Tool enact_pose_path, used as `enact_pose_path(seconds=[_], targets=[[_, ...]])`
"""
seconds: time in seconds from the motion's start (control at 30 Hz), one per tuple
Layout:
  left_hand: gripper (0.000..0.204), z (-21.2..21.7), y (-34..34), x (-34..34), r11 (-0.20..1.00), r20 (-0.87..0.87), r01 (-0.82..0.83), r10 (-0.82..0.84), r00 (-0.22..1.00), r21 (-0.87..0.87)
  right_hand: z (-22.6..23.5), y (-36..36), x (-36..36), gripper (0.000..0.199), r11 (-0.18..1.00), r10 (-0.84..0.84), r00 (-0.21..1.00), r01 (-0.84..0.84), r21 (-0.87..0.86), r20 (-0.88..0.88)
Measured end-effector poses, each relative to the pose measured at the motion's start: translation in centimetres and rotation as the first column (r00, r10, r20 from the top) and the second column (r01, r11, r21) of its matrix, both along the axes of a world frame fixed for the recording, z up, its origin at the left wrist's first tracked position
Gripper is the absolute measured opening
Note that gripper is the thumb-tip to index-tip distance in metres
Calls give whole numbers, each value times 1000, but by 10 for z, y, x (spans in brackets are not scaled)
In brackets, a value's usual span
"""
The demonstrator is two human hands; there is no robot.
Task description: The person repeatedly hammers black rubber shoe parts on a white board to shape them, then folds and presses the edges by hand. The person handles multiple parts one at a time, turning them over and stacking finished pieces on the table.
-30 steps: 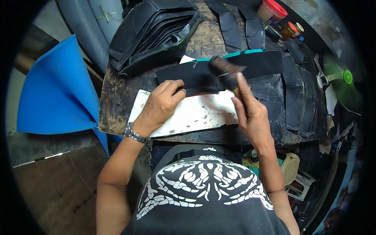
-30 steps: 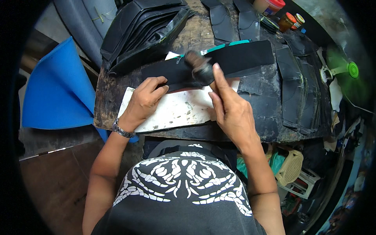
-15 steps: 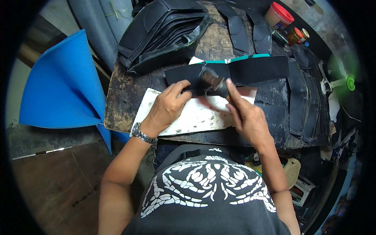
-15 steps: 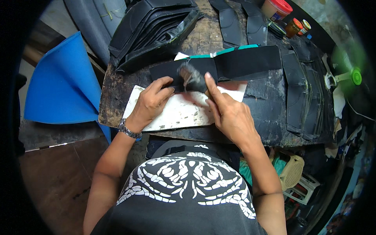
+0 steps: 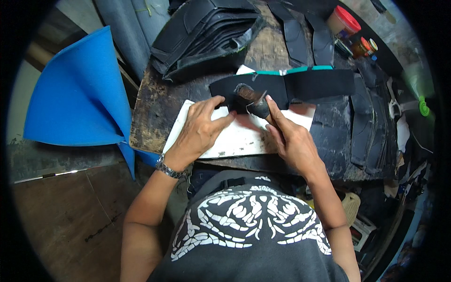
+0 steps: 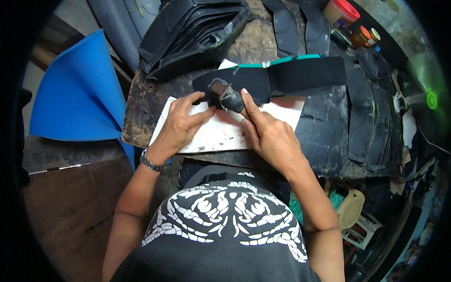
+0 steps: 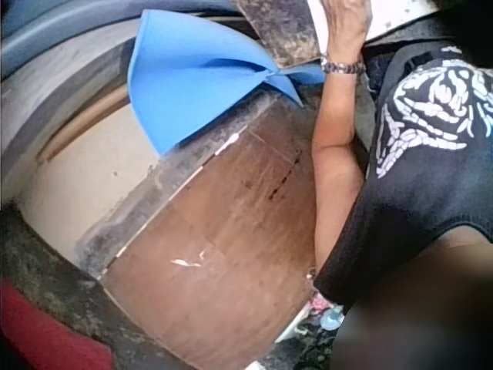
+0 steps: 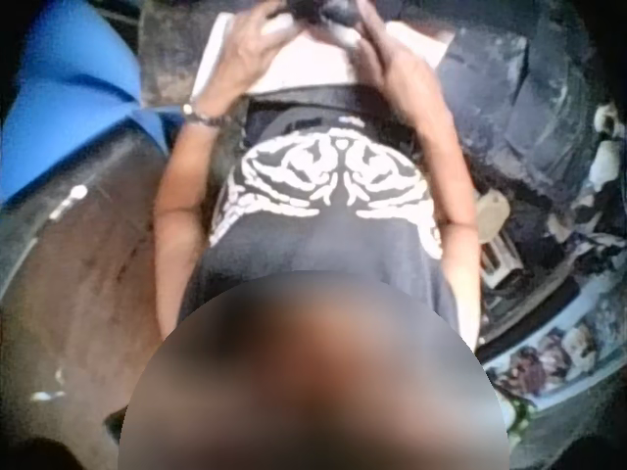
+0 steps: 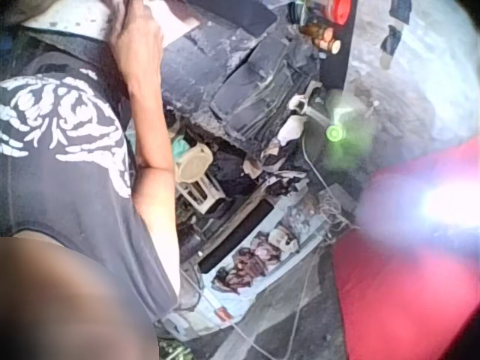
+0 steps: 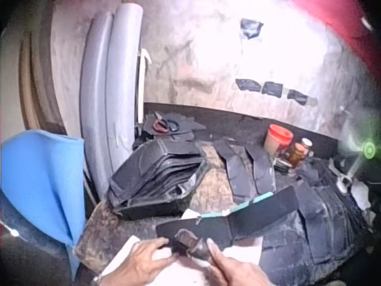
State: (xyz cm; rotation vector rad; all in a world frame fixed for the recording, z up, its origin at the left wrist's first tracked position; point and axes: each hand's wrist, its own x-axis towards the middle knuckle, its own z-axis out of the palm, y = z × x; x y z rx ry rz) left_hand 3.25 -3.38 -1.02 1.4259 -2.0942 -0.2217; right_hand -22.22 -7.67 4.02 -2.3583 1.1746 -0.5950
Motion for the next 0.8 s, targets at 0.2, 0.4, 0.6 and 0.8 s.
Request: enact_pose_path(seconds=[0.2,0.4,0.6,0.8], targets=[[31,-3,2,5,999,-24,47,-47,999,24,1,2,6,68,998,52,998,-53,16,47],[27,-7,1,6,998,-48,33,-31,998,46,2,2,11,69,1000,11,986,-7,-29,164],[30,-6,6,8,999,-28,43,-42,999,33,4,1,-12,66,997,-3,993,-7,-81,-117],[34,22,-10,-9,992,-8,56,-57,998,-112,-1,20,-118,62,928,-311,945,325,-185,100]])
